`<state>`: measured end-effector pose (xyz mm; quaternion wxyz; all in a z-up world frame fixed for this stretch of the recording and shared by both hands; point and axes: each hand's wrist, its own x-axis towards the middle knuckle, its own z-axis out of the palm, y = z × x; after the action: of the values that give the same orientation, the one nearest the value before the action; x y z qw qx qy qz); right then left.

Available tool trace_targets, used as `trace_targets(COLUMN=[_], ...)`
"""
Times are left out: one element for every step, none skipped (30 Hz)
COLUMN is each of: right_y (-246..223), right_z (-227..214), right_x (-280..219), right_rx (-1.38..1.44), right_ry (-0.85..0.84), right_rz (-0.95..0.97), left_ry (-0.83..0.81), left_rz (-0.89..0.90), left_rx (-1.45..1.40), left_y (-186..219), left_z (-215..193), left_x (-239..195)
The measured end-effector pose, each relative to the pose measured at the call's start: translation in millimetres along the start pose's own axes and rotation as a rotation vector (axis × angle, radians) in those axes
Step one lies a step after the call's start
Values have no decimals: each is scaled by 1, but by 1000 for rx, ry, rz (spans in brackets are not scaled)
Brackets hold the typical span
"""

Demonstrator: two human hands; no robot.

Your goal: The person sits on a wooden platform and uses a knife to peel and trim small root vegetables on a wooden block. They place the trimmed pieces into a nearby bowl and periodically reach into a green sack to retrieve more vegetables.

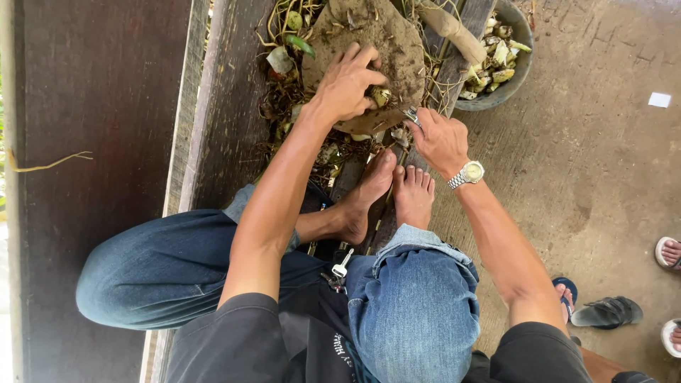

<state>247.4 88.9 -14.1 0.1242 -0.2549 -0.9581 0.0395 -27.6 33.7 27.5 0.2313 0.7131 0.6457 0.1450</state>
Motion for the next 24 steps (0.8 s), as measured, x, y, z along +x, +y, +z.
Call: trace_targets(right_y=[-2, -2, -2, -2, -1, 0, 0, 0, 0, 1, 1, 2, 2, 2, 3, -1, -5, -10, -15, -20, -24, -30, -35, -38], right_z=[-1, -2, -3, -4, -5, -6, -7, -9, -10, -8, -6, -5, -1, 3, 7, 3, -1, -5, -14, -25, -35, -47, -59, -70], right_x=[0, 1, 1, 2, 2, 2, 3, 3, 4, 3, 2, 0, -2, -4, -6, -1, 3, 4, 16, 24, 33, 41, 51, 67], right_rx=[2, -14, -31, -32, -37, -43, -44, -47, -49, -47, -54, -61, -60, 19, 99, 98, 340, 586, 588, 785, 981, 979, 947, 913], right_ry=[-3, -5, -6, -6, 1, 7, 7, 5, 3, 2, 0, -2, -4, 12, 27, 32, 83, 128, 127, 207, 290, 293, 359, 428], right_rz=[-3, -3, -3, -5, -14, -22, -22, -29, -37, -38, -35, -29, -28, 8, 45, 41, 170, 302, 301, 348, 393, 399, 328, 244], left_ry=[0, -16, -31, -29, -29, -29, -28, -32, -35, -35, -47, -61, -62, -41, -19, -14, -36, -63, -63, -68, -73, -77, -101, -114], left_rz=[-4, -6, -7, -7, 5, 20, 22, 36, 50, 48, 43, 41, 40, 51, 63, 62, 31, -1, -4, -19, -34, -29, -61, -94], left_rx=[-2, 5, 11, 11, 21, 31, 31, 48, 66, 65, 59, 53, 52, 62, 73, 77, 41, 1, 1, -16, -32, -32, -104, -169], left_y=[1, 2, 3, 2, 2, 2, -1, -3, -6, -5, -4, -3, -4, -6, -7, -5, -4, 0, 1, 4, 7, 10, 13, 13], left_z=[-1, -1, -2, -3, -3, -3, -2, 0, 3, 1, 0, 0, 1, 1, 2, -1, -4, -4, -9, -12, -15, -18, -23, -31], left_x=[0, 1, 2, 2, 2, 3, 5, 6, 8, 8, 8, 8, 7, 7, 7, 6, 6, 3, 2, 2, 2, 0, -2, -1])
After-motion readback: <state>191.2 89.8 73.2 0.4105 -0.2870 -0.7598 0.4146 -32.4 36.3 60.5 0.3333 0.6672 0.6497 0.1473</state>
